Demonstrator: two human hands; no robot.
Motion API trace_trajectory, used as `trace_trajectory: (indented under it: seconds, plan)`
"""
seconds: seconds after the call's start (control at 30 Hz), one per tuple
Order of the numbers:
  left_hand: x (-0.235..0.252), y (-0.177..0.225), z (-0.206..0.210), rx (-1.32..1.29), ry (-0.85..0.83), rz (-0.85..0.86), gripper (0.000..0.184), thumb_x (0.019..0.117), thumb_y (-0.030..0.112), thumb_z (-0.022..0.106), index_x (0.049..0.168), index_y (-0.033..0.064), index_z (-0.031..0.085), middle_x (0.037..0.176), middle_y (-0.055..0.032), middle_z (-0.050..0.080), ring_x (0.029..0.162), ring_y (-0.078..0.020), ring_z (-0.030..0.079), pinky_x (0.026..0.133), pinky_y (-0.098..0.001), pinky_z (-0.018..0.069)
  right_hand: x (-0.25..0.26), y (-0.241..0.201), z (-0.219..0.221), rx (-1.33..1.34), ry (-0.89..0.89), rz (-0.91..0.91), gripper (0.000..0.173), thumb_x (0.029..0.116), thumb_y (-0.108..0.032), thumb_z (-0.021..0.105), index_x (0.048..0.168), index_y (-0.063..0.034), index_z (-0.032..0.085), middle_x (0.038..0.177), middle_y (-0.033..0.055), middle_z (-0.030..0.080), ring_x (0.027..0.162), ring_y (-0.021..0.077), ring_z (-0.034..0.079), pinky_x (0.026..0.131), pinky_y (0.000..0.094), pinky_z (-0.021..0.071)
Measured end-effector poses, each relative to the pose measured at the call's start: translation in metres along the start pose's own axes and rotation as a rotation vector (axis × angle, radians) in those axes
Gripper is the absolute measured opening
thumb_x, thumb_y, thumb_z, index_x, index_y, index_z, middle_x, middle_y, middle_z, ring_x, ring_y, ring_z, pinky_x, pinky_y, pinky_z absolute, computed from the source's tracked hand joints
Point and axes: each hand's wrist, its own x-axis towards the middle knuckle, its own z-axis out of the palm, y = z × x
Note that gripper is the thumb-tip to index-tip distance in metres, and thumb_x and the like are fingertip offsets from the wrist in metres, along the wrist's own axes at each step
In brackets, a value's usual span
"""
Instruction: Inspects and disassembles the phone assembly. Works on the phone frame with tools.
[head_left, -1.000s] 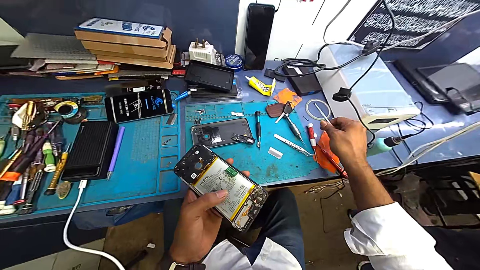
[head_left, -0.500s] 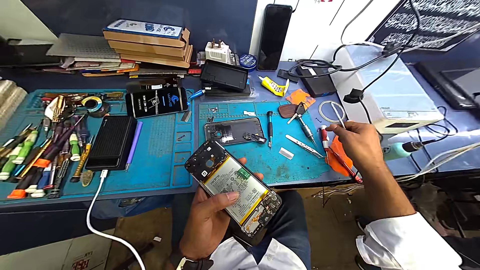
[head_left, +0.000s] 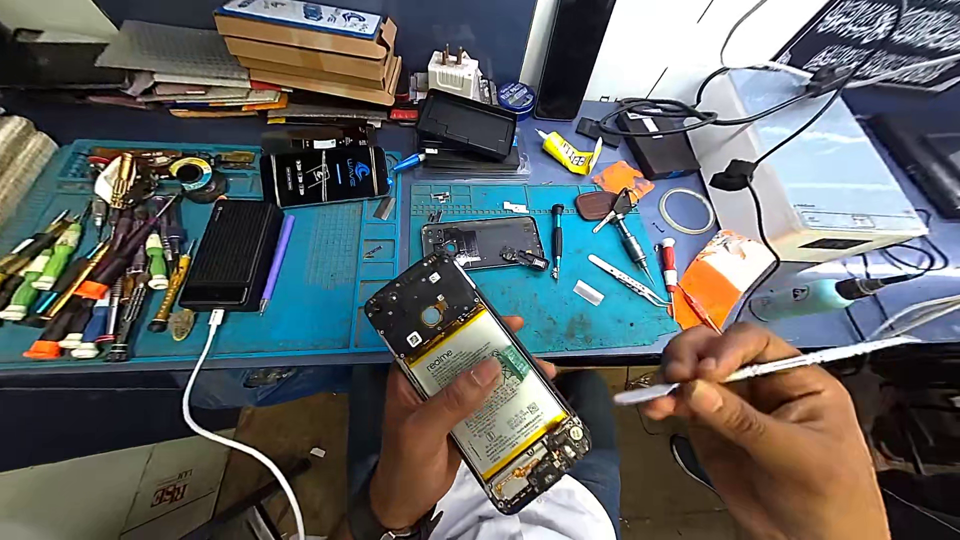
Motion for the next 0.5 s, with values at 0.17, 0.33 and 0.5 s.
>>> trace_trajectory:
  seconds: [0.17,0.33,0.5]
  plan:
    - [-0.004,0.001,0.002,0.083,-0.028,0.024,0.034,0.0986,0.011,0.064,0.133,0.0077,0.058,0.124,-0.0270,0.067,0.100,-0.0373,0.074,0.085,-0.0491,0.0633,-0.008,-0.006,0.020,-0.163,-0.115,-0.197,0.016,0.0920,-0.013,0.078,0.105,-0.0117,0.069,0.092,0.0084,0.075,0.082,0.0250,0.077,0.077,0.0386,0.0682]
    - [-0.003,0.004,0.004,0.104,-0.028,0.021,0.033,0.0989,0.010,0.062,0.132,0.0074,0.059,0.124,-0.0266,0.067,0.098,-0.0365,0.074,0.083,-0.0480,0.0638,-0.002,-0.008,0.017,-0.257,-0.253,-0.198,0.016,0.0944,-0.013,0.075,0.108,-0.0135,0.066,0.093,0.0057,0.074,0.082,0.0246,0.076,0.077,0.0390,0.0681]
    - [-0.002,0.006,0.004,0.146,-0.021,0.012,0.032,0.0989,0.009,0.061,0.131,0.0058,0.059,0.122,-0.0256,0.069,0.096,-0.0346,0.075,0.082,-0.0463,0.0644,0.001,-0.007,0.015,-0.279,-0.308,-0.210,0.015,0.0951,-0.012,0.074,0.108,-0.0136,0.067,0.094,0.0054,0.074,0.083,0.0252,0.076,0.077,0.0398,0.0682]
